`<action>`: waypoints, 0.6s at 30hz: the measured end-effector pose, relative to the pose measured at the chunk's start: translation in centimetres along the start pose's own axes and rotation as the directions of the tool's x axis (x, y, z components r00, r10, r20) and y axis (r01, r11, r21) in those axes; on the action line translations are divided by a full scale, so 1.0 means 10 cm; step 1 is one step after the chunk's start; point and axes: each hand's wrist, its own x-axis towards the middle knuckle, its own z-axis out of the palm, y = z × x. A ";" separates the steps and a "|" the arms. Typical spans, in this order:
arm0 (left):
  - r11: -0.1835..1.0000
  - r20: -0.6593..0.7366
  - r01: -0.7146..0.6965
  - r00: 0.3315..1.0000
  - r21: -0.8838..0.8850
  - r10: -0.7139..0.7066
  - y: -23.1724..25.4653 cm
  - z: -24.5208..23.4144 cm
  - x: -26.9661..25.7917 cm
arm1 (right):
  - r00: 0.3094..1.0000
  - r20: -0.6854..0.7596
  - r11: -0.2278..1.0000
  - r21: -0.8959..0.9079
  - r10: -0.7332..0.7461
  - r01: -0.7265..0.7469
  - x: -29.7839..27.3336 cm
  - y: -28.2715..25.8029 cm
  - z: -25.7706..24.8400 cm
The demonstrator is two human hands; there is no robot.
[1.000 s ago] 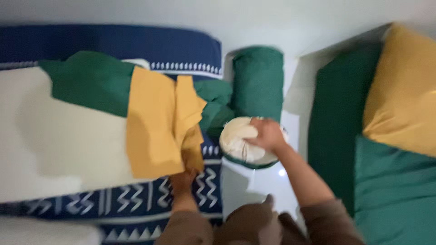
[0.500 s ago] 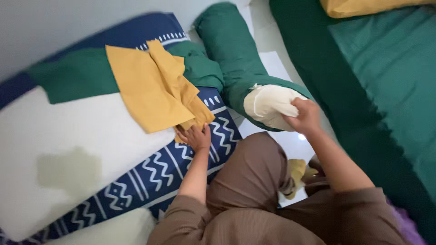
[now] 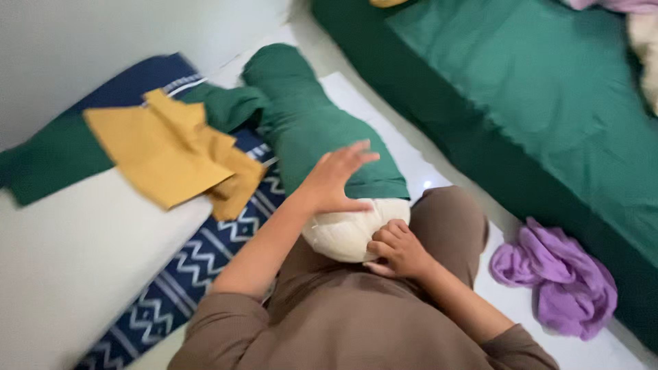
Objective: The person sits on the floor and stuffs a white pillow insert into a green pillowcase. They pull the drawstring to close the opening, then adjust and smooth the pillow to ensure the insert is fully inside.
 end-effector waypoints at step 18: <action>0.664 0.211 0.549 0.827 -0.508 -0.521 -1.25 0.89 0.18 | 0.563 0.004 0.555 0.165 0.826 -0.815 0.22 1.31 0.16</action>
